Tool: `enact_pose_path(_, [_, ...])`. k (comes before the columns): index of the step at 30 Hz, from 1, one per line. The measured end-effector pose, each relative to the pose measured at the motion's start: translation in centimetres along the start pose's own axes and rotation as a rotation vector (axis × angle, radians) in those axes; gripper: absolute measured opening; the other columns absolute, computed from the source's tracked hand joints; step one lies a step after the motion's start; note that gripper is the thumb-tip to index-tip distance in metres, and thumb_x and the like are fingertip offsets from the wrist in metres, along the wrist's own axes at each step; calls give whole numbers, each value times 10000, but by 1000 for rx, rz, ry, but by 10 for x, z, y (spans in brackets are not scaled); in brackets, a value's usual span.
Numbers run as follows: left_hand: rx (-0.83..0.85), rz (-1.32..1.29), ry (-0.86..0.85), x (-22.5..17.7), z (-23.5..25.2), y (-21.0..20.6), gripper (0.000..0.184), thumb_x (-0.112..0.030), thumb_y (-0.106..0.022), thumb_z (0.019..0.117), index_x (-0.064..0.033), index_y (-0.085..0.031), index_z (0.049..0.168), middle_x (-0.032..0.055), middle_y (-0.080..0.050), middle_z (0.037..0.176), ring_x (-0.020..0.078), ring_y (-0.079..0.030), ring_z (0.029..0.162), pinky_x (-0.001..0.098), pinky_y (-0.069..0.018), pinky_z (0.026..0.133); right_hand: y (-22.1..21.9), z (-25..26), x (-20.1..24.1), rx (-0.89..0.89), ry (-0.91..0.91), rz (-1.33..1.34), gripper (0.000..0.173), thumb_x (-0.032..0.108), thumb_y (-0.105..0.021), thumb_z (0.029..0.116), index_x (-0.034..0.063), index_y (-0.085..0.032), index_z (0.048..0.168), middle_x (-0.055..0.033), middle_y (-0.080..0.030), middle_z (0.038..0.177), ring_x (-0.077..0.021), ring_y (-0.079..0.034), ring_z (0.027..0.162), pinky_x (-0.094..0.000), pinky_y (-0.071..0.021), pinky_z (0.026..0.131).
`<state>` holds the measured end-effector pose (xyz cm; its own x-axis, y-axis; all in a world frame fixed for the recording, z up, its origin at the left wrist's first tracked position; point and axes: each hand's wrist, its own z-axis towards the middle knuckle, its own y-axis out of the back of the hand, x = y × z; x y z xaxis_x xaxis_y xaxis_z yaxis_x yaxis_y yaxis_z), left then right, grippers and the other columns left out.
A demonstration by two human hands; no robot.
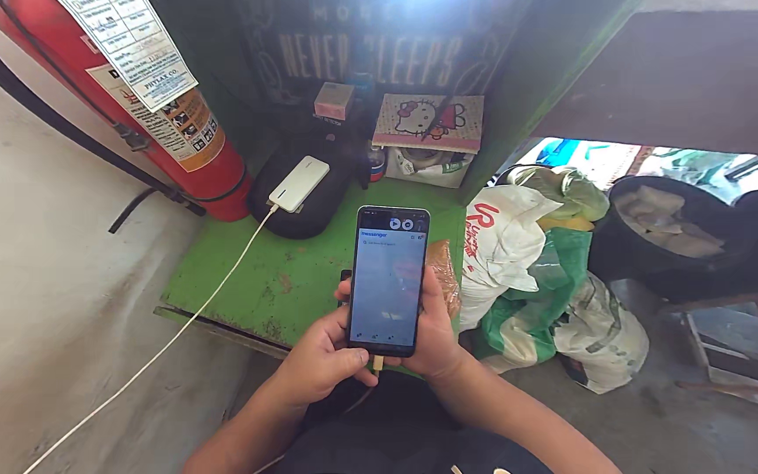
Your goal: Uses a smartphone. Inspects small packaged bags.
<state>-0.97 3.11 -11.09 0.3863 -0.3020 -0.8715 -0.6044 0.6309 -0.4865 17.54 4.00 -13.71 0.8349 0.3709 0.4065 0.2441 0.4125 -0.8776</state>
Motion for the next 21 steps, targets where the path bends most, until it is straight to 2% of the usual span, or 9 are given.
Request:
enact_pose_path(4, [8,-13,-15,2,-1,-1,365,-37,-606,970,-50,-558,1332,125,-695,1256,227,-721,1084,328,-644,722,0,-1,0,10,7,-4,718,728,-465,942,177,-614,1378,-163,-616,1392,-257,-675,1161,-348,-610,808])
enact_pose_path(6, [5,-7,-19,3,-2,-2,367,-40,-608,968,-58,-561,1331,121,-700,1246,218,-725,1072,325,-643,720,-2,-1,0,9,8,-21,720,727,-459,943,175,-612,1379,-161,-618,1392,-252,-681,1149,-333,-612,776])
enact_pose_path(8, [6,4,-20,2,-5,-2,373,-28,-593,962,-58,-557,1332,115,-700,1246,215,-723,1071,327,-642,721,-3,-2,-2,1,5,-33,727,738,-452,940,180,-611,1377,-165,-623,1388,-244,-704,1101,-301,-609,681])
enact_pose_path(9, [10,2,-23,2,-7,-2,370,-25,-590,966,-57,-556,1333,117,-697,1251,219,-722,1079,327,-643,724,-4,-2,-3,2,3,-34,726,739,-452,939,183,-609,1379,-166,-622,1390,-244,-704,1100,-299,-609,679])
enact_pose_path(13, [14,0,-31,2,-11,-3,366,-30,-591,969,-50,-554,1332,120,-698,1248,219,-721,1081,324,-643,720,-7,-3,-5,20,4,-22,725,728,-463,941,173,-608,1384,-167,-616,1395,-254,-674,1168,-336,-610,792])
enact_pose_path(21, [5,-11,-25,1,-13,-3,352,2,-556,967,-39,-551,1316,132,-702,1229,229,-728,1058,330,-643,699,-10,-2,-6,7,-16,-23,730,732,-452,943,170,-608,1382,-166,-623,1380,-260,-669,1176,-353,-609,818])
